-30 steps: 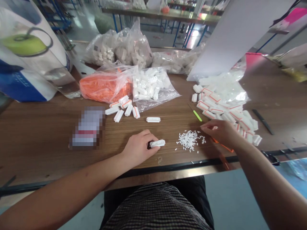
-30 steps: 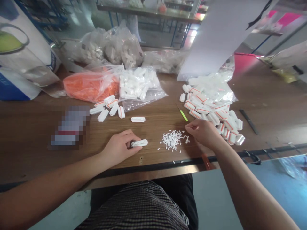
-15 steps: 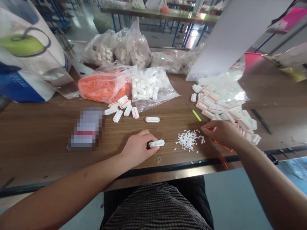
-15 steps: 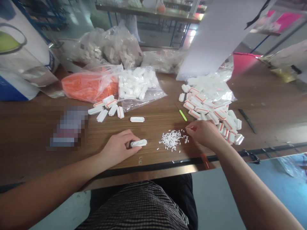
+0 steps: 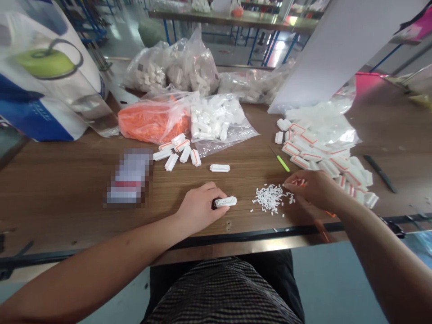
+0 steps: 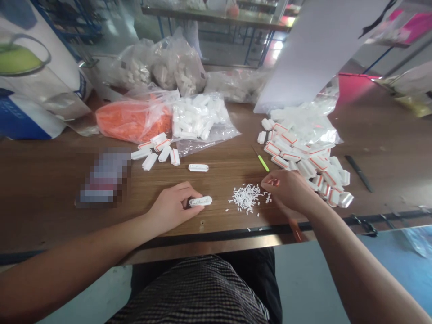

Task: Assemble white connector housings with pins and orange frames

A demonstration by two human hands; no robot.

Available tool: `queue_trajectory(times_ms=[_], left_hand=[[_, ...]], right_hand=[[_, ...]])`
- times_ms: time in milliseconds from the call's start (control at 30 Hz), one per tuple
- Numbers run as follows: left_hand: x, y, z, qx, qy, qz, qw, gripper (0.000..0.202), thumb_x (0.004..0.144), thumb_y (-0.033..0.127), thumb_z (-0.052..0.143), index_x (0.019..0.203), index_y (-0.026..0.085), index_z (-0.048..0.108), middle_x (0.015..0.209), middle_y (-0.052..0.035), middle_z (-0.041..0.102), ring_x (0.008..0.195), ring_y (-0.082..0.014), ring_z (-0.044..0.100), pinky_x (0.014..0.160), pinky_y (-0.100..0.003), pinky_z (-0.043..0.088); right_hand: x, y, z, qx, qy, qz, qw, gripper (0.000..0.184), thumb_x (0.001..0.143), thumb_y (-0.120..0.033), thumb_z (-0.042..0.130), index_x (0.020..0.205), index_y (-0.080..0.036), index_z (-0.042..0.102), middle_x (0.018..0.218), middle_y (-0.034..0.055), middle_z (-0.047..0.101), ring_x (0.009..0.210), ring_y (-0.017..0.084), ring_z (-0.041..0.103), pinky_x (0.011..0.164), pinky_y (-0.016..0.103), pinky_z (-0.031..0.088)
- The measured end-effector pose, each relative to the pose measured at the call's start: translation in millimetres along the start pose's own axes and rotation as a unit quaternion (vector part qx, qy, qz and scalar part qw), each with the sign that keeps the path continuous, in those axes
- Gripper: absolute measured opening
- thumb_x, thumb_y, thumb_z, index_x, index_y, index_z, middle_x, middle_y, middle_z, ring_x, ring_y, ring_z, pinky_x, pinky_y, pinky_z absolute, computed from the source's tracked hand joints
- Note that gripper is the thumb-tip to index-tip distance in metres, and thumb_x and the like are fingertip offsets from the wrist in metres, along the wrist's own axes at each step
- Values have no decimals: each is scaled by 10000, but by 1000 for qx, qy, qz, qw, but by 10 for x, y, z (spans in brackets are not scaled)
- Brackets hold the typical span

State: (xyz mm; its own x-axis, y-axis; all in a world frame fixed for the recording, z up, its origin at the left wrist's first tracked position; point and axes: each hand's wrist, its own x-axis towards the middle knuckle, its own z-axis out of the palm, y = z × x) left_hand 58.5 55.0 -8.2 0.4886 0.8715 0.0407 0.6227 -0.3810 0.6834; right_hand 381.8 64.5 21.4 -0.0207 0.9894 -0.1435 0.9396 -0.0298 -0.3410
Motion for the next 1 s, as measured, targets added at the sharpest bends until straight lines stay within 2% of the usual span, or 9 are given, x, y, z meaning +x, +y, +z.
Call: queue_trajectory(times_ms=[67, 133, 233, 333, 567, 800, 1000], left_hand=[[2, 1, 8, 0, -1, -9, 1000, 78, 779, 246, 705, 854, 226, 708, 820, 31, 629, 608, -92, 526, 600, -235, 413], [6, 7, 11, 2, -2, -17, 1000, 77, 776, 243, 706, 850, 224, 710, 827, 31, 633, 610, -92, 528, 606, -239, 411], [9, 22, 1, 1, -2, -19, 1000, 84, 771, 231, 709, 853, 219, 715, 825, 29, 634, 618, -95, 533, 613, -242, 408], [8, 32, -12, -5, -3, -17, 1000, 83, 767, 219, 709, 849, 213, 719, 804, 26, 624, 627, -100, 535, 612, -244, 402], [-8, 5, 7, 6, 2, -8, 1000, 72, 773, 228, 706, 843, 215, 712, 779, 28, 601, 636, -108, 535, 618, -249, 403], [2, 25, 2, 10, 4, -9, 1000, 77, 777, 242, 711, 829, 185, 714, 784, 16, 597, 631, -107, 531, 624, -254, 412], [-5, 11, 9, -16, 12, -19, 1000, 102, 767, 228, 715, 867, 214, 732, 809, 30, 621, 622, -95, 530, 620, -244, 410]], right_hand=[[-36, -219, 16, 58, 1, -30, 998, 203, 789, -386, 610, 734, -234, 733, 714, 31, 731, 664, 206, 660, 618, 329, 476], [-83, -514, 66, 115, -1, -102, 988, 194, 809, -360, 603, 713, -229, 709, 728, 21, 726, 693, 187, 654, 671, 324, 472], [-133, -925, 192, 126, -32, -192, 973, 141, 837, -285, 602, 745, -222, 690, 772, 12, 717, 749, 174, 639, 760, 339, 444], [-126, -1140, 320, 109, -47, -216, 969, 133, 855, -221, 589, 746, -214, 664, 770, 2, 701, 756, 166, 620, 799, 357, 408], [-67, -1206, 401, 26, -36, -244, 969, 145, 844, -159, 562, 732, -195, 646, 730, 8, 668, 724, 163, 585, 774, 343, 359], [-135, -1256, 419, -55, 8, -291, 955, 230, 891, -170, 522, 728, -185, 683, 719, 31, 669, 728, 169, 563, 750, 332, 321], [-207, -1156, 392, -28, 56, -301, 952, 222, 906, -201, 536, 823, -209, 741, 714, 22, 683, 736, 172, 583, 752, 336, 333]])
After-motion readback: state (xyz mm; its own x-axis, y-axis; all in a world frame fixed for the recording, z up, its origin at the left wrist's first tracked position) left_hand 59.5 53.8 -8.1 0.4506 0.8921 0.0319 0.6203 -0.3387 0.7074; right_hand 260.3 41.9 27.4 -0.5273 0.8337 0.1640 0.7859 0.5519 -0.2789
